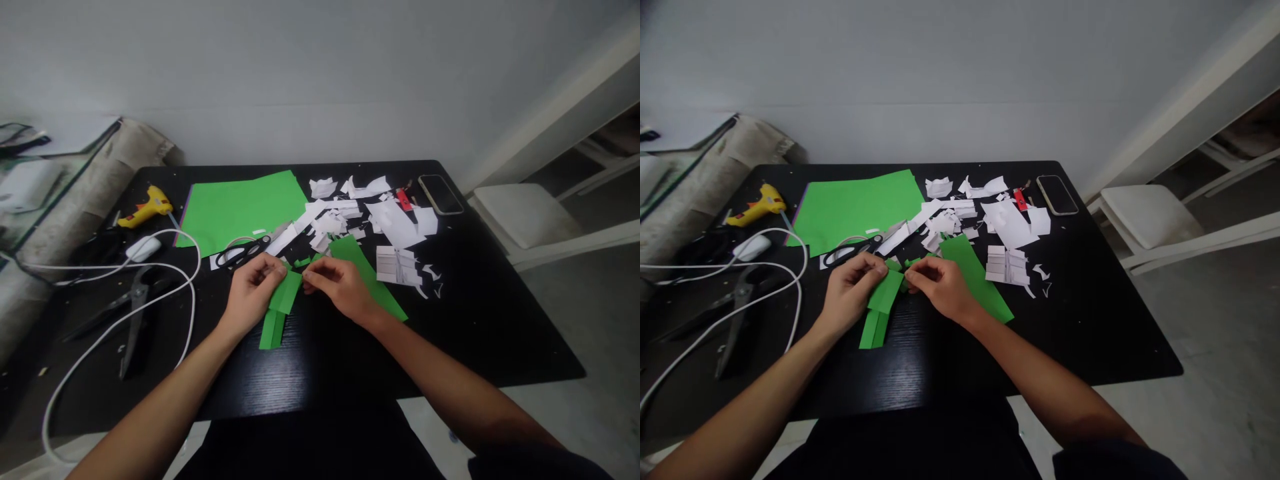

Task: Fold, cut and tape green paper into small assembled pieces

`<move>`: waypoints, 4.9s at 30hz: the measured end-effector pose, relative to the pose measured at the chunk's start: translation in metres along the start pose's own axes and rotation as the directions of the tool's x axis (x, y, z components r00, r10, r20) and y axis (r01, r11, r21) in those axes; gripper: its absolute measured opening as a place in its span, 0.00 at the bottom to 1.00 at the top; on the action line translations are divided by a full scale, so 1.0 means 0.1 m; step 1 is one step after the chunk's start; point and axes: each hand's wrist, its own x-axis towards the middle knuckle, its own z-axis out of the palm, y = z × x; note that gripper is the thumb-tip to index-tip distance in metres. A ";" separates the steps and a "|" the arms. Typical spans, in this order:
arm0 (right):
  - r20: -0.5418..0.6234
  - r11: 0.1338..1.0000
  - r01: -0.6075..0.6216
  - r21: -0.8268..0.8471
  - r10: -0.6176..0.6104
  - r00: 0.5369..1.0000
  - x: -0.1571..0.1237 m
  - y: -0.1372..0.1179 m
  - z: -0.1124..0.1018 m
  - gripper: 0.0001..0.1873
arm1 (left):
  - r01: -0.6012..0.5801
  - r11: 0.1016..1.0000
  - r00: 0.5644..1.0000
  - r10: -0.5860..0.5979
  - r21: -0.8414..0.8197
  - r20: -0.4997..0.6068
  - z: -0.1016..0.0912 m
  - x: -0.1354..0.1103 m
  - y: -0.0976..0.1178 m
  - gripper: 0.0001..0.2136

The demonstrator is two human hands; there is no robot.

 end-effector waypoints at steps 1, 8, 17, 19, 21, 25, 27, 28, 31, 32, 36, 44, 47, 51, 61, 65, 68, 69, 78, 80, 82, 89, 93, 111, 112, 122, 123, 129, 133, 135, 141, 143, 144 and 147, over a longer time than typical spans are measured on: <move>0.001 1.000 0.016 0.015 -0.016 1.000 -0.01 0.01 0.01 0.09 | 0.007 1.000 1.000 -0.007 -0.009 0.001 0.00 0.00 0.00 0.10; 0.041 0.993 0.115 -0.009 -0.115 0.993 -0.05 0.04 0.05 0.13 | 0.083 0.995 0.995 -0.079 -0.058 0.056 0.00 0.01 0.00 0.12; -0.185 0.997 0.035 -0.071 -0.047 0.982 0.00 -0.04 0.02 0.16 | 0.110 0.972 0.976 -0.066 -0.206 0.207 0.06 -0.01 0.02 0.16; -0.193 0.999 0.015 -0.052 -0.025 0.981 0.01 -0.04 0.01 0.18 | 0.120 0.975 0.977 -0.083 -0.187 0.197 0.06 -0.01 0.01 0.14; -0.194 0.999 0.006 -0.036 -0.013 0.981 0.01 -0.03 0.01 0.19 | 0.124 0.978 0.977 -0.091 -0.165 0.195 0.05 -0.02 0.01 0.13; -0.199 1.000 0.006 0.003 -0.005 0.980 0.01 -0.02 0.02 0.19 | 0.123 0.980 0.973 -0.089 -0.153 0.212 0.04 -0.02 0.01 0.12; -0.226 0.999 0.015 0.043 -0.005 0.974 0.02 -0.02 0.01 0.19 | 0.121 0.981 0.973 -0.087 -0.153 0.214 0.04 -0.02 0.00 0.13; -0.245 0.998 0.019 0.064 -0.003 0.970 0.03 -0.02 0.00 0.19 | 0.123 0.981 0.973 -0.089 -0.152 0.214 0.04 -0.02 0.00 0.14; -0.294 0.992 0.028 0.119 0.008 0.956 0.06 -0.02 -0.04 0.18 | 0.139 0.979 0.970 -0.103 -0.152 0.222 0.05 -0.03 -0.03 0.15; -0.298 0.991 0.026 0.131 0.015 0.955 0.06 -0.02 -0.05 0.19 | 0.141 0.978 0.968 -0.105 -0.151 0.227 0.05 -0.03 -0.04 0.15; -0.229 0.987 -0.030 0.156 0.066 0.971 0.06 -0.02 -0.05 0.22 | 0.121 0.982 0.971 -0.086 -0.146 0.225 0.05 -0.03 -0.05 0.14; -0.127 0.990 -0.084 0.114 0.098 0.987 0.02 -0.01 0.00 0.19 | 0.022 0.998 0.981 -0.010 -0.062 0.192 0.05 -0.02 -0.04 0.05; -0.132 0.991 -0.080 0.107 0.094 0.987 0.03 -0.01 -0.01 0.18 | 0.022 0.998 0.982 -0.012 -0.051 0.189 0.05 -0.03 -0.04 0.06; -0.136 0.989 -0.081 0.126 0.098 0.986 0.03 -0.01 0.00 0.19 | 0.032 0.995 0.983 -0.015 -0.090 0.181 0.06 -0.04 -0.03 0.06; -0.118 0.985 -0.104 0.136 0.120 0.986 0.03 -0.02 0.00 0.18 | -0.008 0.995 0.986 0.025 -0.101 0.165 0.06 -0.03 -0.03 0.05; -0.104 0.988 -0.089 0.125 0.102 0.989 0.02 -0.02 0.00 0.16 | 0.047 0.992 0.985 -0.026 -0.121 0.170 0.07 -0.04 -0.05 0.09; -0.101 0.992 -0.061 0.109 0.072 0.992 0.01 -0.03 0.00 0.13 | 0.065 0.988 0.980 -0.037 -0.137 0.196 0.07 -0.04 -0.06 0.13; -0.098 0.994 -0.051 0.093 0.060 0.993 0.01 -0.03 0.00 0.11 | 0.060 0.989 0.978 -0.032 -0.132 0.204 0.07 -0.04 -0.06 0.13; -0.030 0.976 -0.067 0.206 0.075 0.997 -0.01 -0.08 0.01 0.05 | -0.044 0.998 0.982 0.051 -0.045 0.180 0.04 -0.03 -0.08 0.05; -0.039 0.983 -0.064 0.175 0.072 0.997 -0.01 -0.09 0.01 0.06 | -0.076 0.997 0.982 0.080 -0.031 0.172 0.04 -0.04 -0.09 0.04; -0.065 0.991 -0.067 0.112 0.075 0.995 -0.01 -0.09 0.01 0.09 | -0.098 0.995 0.980 0.096 0.001 0.172 0.04 -0.05 -0.08 0.05; -0.130 0.996 -0.035 0.085 0.046 0.990 0.01 -0.02 0.00 0.12 | -0.034 0.996 0.987 0.021 0.079 0.159 0.04 -0.07 -0.07 0.12; -0.161 0.999 0.016 0.039 -0.009 0.987 0.01 -0.01 0.01 0.12 | 0.000 0.999 0.979 -0.009 0.045 0.204 0.07 -0.05 -0.09 0.10; -0.117 0.996 0.024 -0.081 -0.033 0.993 0.01 -0.05 -0.01 0.15 | 0.011 0.998 0.973 0.002 -0.057 0.233 0.10 -0.06 -0.13 0.13; -0.115 0.996 0.025 -0.085 -0.035 0.993 0.01 -0.06 -0.01 0.16 | 0.009 0.999 0.973 0.001 -0.045 0.230 0.09 -0.06 -0.13 0.13; -0.135 0.997 0.077 -0.027 -0.080 0.988 0.02 -0.05 -0.02 0.15 | -0.090 0.984 0.985 0.064 0.155 0.163 0.06 -0.07 -0.05 0.08; -0.135 0.996 0.080 -0.031 -0.083 0.987 0.02 -0.05 -0.02 0.14 | -0.099 0.981 0.984 0.072 0.165 0.160 0.06 -0.07 -0.05 0.08; -0.127 0.990 0.098 -0.100 -0.111 0.986 0.00 -0.07 -0.02 0.13 | -0.141 0.974 0.978 0.110 0.176 0.176 0.06 -0.08 -0.03 0.08; -0.138 0.997 0.041 -0.059 -0.049 0.989 0.01 -0.06 -0.01 0.16 | -0.127 0.984 0.980 0.104 0.129 0.172 0.07 -0.08 0.01 0.09; -0.137 1.000 0.012 -0.021 -0.015 0.990 0.01 -0.05 0.00 0.18 | -0.099 0.990 0.987 0.085 0.103 0.134 0.07 -0.07 0.02 0.09; -0.124 1.000 0.007 -0.015 -0.009 0.992 0.01 -0.05 0.00 0.20 | -0.010 0.999 0.990 0.006 0.032 0.144 0.06 -0.05 0.02 0.14; -0.125 1.000 0.008 -0.016 -0.010 0.992 0.01 -0.04 -0.01 0.19 | 0.017 0.999 0.988 -0.021 0.027 0.153 0.05 -0.04 0.02 0.15; -0.130 1.000 0.013 -0.009 -0.014 0.991 0.01 -0.04 0.00 0.18 | 0.029 0.999 0.988 -0.033 0.025 0.152 0.05 -0.04 0.01 0.16; -0.130 0.998 0.062 0.032 -0.057 0.990 0.01 -0.02 0.02 0.16 | 0.058 0.998 0.989 -0.061 0.021 0.135 0.05 -0.03 -0.01 0.18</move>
